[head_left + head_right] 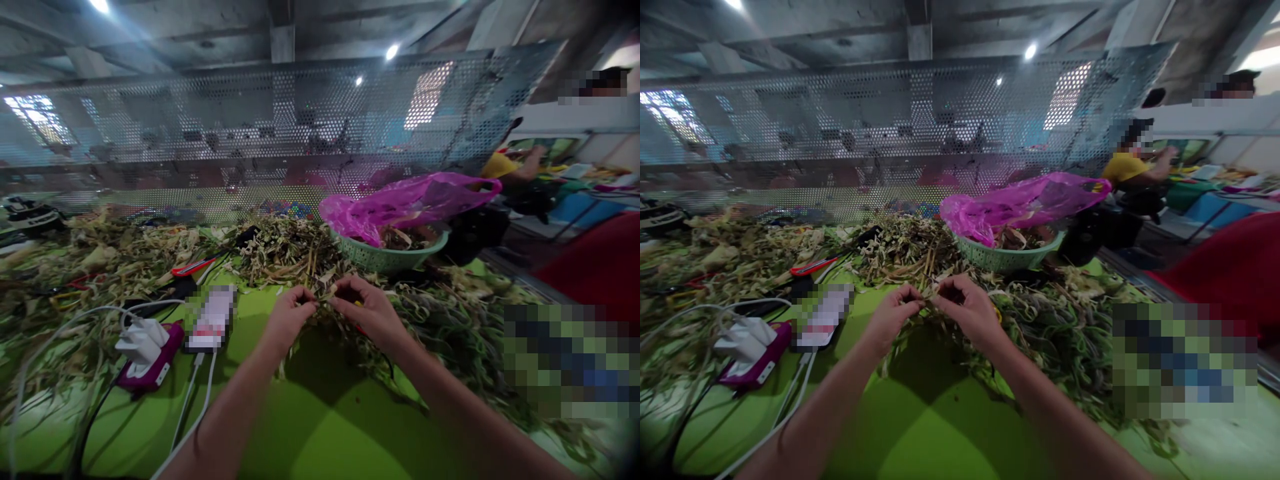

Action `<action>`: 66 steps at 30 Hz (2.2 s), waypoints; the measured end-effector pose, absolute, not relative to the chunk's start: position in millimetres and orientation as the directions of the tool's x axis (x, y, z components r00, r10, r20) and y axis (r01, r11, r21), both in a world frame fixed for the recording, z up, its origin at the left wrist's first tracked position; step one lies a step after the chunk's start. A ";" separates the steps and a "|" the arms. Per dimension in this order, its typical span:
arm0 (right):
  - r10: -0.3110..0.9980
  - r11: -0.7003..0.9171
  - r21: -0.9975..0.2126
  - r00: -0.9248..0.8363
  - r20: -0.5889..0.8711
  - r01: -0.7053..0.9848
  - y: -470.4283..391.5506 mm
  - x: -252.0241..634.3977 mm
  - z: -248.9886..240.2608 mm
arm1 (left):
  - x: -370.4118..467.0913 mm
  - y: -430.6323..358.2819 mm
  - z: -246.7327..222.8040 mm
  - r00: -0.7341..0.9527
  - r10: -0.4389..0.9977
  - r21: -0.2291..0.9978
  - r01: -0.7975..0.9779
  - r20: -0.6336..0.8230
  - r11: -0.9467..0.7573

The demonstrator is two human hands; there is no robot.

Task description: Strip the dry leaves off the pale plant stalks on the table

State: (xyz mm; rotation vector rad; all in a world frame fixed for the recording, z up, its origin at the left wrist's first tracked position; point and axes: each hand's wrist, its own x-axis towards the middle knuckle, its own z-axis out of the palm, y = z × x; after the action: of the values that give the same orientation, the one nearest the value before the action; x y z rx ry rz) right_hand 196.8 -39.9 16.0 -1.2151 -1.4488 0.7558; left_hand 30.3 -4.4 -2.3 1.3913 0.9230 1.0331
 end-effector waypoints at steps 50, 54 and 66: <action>0.914 0.382 -0.771 -0.085 0.397 0.509 -39.7 196.4 15.1 | 21.9 -0.1 1.7 0.358 0.926 0.882 -0.387 -0.125 0.269; 0.957 0.251 -0.898 0.044 0.286 0.361 -39.0 196.2 12.4 | 16.6 1.7 6.1 0.355 0.930 0.862 -0.437 -0.097 0.257; 0.974 0.195 -0.945 0.063 0.219 0.264 -38.2 190.0 9.9 | 19.2 0.1 8.4 0.289 0.957 0.951 -0.300 0.021 0.070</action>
State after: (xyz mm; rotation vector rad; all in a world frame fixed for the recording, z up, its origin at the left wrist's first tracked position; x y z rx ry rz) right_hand 190.0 -38.2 9.9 -1.2733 -1.4163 0.8512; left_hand 19.2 0.1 8.4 1.0868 0.7826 1.1081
